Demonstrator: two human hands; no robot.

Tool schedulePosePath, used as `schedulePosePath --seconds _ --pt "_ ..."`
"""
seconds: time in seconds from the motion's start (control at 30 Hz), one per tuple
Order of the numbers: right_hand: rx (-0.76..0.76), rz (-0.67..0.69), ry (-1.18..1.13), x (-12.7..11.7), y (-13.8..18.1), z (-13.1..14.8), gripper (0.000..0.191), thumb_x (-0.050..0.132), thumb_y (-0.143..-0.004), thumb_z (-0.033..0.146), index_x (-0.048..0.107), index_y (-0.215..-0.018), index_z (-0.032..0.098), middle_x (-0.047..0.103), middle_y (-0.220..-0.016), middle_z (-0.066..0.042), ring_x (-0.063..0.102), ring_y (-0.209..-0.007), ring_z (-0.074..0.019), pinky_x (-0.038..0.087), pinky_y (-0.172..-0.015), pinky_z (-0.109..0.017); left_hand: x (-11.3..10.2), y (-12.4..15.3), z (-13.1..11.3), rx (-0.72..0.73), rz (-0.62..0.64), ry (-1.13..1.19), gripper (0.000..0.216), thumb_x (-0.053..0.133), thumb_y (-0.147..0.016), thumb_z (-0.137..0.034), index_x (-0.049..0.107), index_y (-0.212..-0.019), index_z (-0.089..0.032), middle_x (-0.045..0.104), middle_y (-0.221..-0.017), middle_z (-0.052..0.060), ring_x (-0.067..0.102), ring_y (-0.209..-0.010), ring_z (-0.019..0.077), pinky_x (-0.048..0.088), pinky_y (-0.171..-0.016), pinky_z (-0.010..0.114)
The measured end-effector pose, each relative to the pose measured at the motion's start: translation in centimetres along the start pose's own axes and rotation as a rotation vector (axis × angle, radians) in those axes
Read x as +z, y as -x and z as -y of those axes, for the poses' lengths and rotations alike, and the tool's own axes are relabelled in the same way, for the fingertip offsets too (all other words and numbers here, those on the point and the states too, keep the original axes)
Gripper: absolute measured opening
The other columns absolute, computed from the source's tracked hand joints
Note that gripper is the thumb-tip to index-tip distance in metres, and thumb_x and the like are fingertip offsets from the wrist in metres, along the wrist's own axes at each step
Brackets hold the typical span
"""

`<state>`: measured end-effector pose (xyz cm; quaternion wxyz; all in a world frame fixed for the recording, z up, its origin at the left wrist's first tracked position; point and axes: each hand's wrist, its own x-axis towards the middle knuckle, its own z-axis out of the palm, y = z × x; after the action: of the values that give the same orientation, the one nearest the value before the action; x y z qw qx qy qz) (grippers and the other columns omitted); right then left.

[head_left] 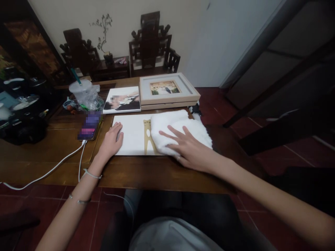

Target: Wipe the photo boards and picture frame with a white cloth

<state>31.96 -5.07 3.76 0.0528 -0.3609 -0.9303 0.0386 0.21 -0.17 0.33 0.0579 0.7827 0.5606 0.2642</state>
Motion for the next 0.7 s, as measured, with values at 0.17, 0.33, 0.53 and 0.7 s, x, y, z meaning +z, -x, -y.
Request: schedulePosePath --seconds 0.17,0.33,0.53,0.7 --pt "-0.096 -0.021 -0.101 -0.2 4.8 2.3 0.042 0.050 -0.072 0.009 0.073 -0.106 0.019 0.035 -0.159 -0.009 0.012 -0.150 -0.0384 0.016 -0.113 -0.075 0.1 0.0 -0.2 -0.008 0.012 0.003 0.045 0.040 -0.094 -0.025 0.058 -0.131 -0.008 0.053 -0.145 0.019 0.045 -0.140 0.0287 0.034 -0.118 0.049" --pt "-0.117 0.048 -0.201 -1.5 4.5 -0.2 0.042 0.049 -0.074 0.010 0.070 -0.109 0.018 0.039 -0.157 -0.013 0.022 -0.149 -0.0333 0.021 -0.118 -0.064 0.1 0.0 -0.3 -0.005 0.009 0.002 0.046 0.039 -0.094 -0.026 0.059 -0.130 -0.007 0.054 -0.144 0.019 0.046 -0.140 0.0291 0.035 -0.117 0.049" --pt "0.067 -0.039 -0.190 -0.4 -2.1 -3.5 0.038 0.046 -0.091 0.024 0.064 -0.123 0.016 0.047 -0.150 -0.019 0.022 -0.149 -0.0357 0.016 -0.115 -0.070 0.0 0.0 -0.2 0.000 -0.010 0.005 0.045 0.040 -0.093 -0.026 0.060 -0.128 -0.006 0.056 -0.143 0.020 0.047 -0.139 0.0291 0.036 -0.118 0.048" --pt "0.314 -0.065 -0.232 -0.1 -6.9 -2.7 0.045 0.036 -0.100 0.037 0.056 -0.136 0.018 0.045 -0.152 -0.015 0.015 -0.150 -0.0374 0.010 -0.115 -0.071 -0.1 0.0 -0.1 -0.002 -0.004 0.007 0.044 0.041 -0.094 -0.026 0.060 -0.128 -0.009 0.055 -0.143 0.019 0.047 -0.139 0.0281 0.035 -0.118 0.047"
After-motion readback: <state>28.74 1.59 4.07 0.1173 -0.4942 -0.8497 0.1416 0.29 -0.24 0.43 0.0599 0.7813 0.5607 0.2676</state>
